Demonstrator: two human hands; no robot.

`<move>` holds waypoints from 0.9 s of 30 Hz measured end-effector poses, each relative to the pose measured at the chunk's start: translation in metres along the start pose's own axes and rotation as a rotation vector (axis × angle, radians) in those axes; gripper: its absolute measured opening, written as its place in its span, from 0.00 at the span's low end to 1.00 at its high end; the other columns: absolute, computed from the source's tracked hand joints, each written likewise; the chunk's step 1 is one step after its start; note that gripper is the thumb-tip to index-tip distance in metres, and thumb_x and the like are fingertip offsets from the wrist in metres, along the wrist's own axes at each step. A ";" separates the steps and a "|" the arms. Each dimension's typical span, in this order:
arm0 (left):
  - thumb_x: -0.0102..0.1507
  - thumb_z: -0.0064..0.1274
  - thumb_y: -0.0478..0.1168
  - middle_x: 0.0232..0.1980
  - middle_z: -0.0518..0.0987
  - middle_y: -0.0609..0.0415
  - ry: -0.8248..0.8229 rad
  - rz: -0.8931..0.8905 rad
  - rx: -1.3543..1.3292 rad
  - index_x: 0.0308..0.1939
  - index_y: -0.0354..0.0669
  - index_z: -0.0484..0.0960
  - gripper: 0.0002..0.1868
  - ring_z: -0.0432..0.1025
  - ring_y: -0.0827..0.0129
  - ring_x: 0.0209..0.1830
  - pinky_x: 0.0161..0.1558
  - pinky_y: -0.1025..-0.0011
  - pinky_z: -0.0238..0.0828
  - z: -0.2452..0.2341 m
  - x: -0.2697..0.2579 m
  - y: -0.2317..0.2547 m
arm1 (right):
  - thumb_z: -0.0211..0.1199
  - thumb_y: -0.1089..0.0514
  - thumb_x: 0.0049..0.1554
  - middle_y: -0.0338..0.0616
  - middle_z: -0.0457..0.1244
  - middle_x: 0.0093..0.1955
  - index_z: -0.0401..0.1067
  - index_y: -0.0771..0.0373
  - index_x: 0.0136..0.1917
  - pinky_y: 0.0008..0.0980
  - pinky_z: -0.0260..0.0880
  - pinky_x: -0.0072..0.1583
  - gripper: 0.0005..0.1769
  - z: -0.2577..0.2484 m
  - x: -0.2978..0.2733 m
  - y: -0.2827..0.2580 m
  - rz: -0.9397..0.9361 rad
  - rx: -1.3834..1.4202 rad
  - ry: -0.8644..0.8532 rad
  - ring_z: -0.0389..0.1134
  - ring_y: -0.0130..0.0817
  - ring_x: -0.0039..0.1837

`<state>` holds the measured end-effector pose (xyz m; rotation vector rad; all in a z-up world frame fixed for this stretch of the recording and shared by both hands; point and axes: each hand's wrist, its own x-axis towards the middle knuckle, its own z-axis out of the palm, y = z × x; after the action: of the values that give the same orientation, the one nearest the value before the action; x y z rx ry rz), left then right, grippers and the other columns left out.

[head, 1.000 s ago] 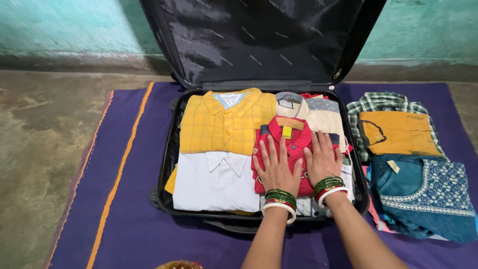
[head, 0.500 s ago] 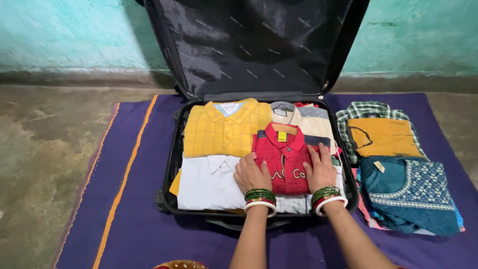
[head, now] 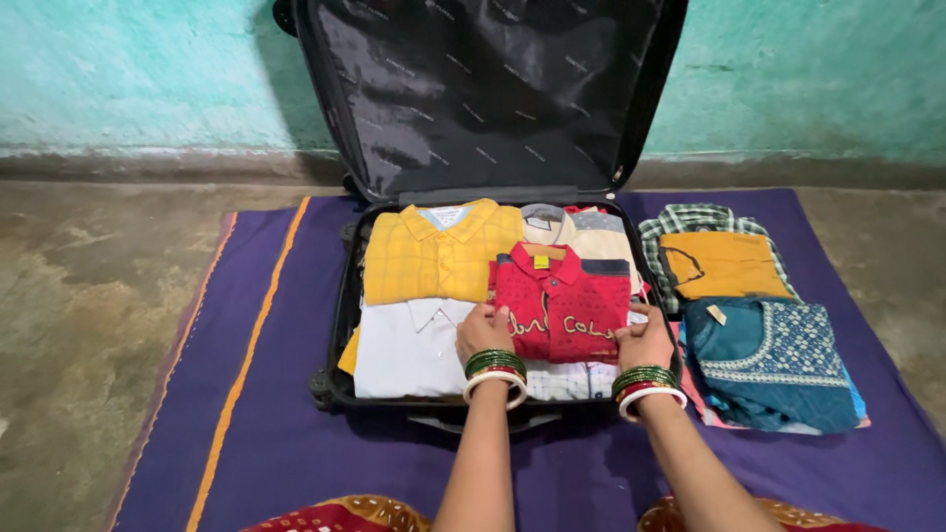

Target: The person packs clothes into a suitcase, folding and arranging shirts inside the open luggage by hand.

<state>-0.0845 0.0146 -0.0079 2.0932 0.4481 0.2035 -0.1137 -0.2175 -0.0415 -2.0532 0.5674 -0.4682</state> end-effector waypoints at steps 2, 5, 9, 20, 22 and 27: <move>0.60 0.62 0.49 0.38 0.84 0.44 -0.004 -0.029 -0.071 0.37 0.42 0.83 0.14 0.77 0.50 0.42 0.50 0.56 0.71 0.007 0.004 -0.007 | 0.67 0.69 0.52 0.51 0.70 0.44 0.71 0.62 0.64 0.37 0.73 0.51 0.26 0.000 0.005 0.015 -0.004 -0.029 -0.026 0.72 0.41 0.46; 0.58 0.65 0.45 0.35 0.81 0.43 0.077 0.070 -0.088 0.34 0.36 0.82 0.14 0.76 0.49 0.40 0.48 0.56 0.72 0.021 0.012 -0.019 | 0.74 0.67 0.45 0.54 0.68 0.48 0.72 0.63 0.61 0.39 0.72 0.52 0.29 0.002 0.016 0.039 -0.141 -0.188 0.000 0.71 0.45 0.49; 0.52 0.69 0.42 0.35 0.77 0.39 0.228 0.202 -0.035 0.29 0.36 0.83 0.13 0.74 0.44 0.37 0.43 0.54 0.71 0.030 0.022 -0.029 | 0.73 0.65 0.47 0.47 0.69 0.48 0.69 0.63 0.64 0.37 0.72 0.51 0.31 0.001 0.019 0.053 -0.025 -0.076 -0.096 0.72 0.39 0.49; 0.59 0.64 0.44 0.32 0.84 0.47 0.019 -0.078 -0.302 0.35 0.38 0.81 0.13 0.80 0.58 0.34 0.41 0.63 0.76 0.034 0.024 -0.029 | 0.68 0.68 0.51 0.47 0.65 0.39 0.70 0.66 0.64 0.35 0.65 0.42 0.26 0.010 0.034 0.060 0.163 0.404 -0.148 0.64 0.34 0.39; 0.60 0.62 0.45 0.33 0.84 0.47 0.006 -0.142 -0.239 0.36 0.39 0.82 0.12 0.80 0.56 0.35 0.42 0.61 0.74 0.034 0.023 -0.029 | 0.67 0.68 0.51 0.49 0.67 0.40 0.71 0.67 0.62 0.36 0.66 0.42 0.25 0.011 0.026 0.055 0.212 0.397 -0.125 0.65 0.36 0.39; 0.60 0.61 0.45 0.36 0.84 0.44 -0.014 -0.133 -0.054 0.38 0.39 0.81 0.13 0.79 0.50 0.39 0.44 0.57 0.73 0.023 0.018 -0.019 | 0.73 0.58 0.50 0.59 0.70 0.49 0.67 0.67 0.63 0.38 0.73 0.48 0.30 0.006 0.012 0.038 0.270 0.188 -0.049 0.73 0.40 0.46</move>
<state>-0.0656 0.0131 -0.0367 2.0026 0.5647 0.1214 -0.1090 -0.2376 -0.0755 -1.7726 0.7306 -0.2991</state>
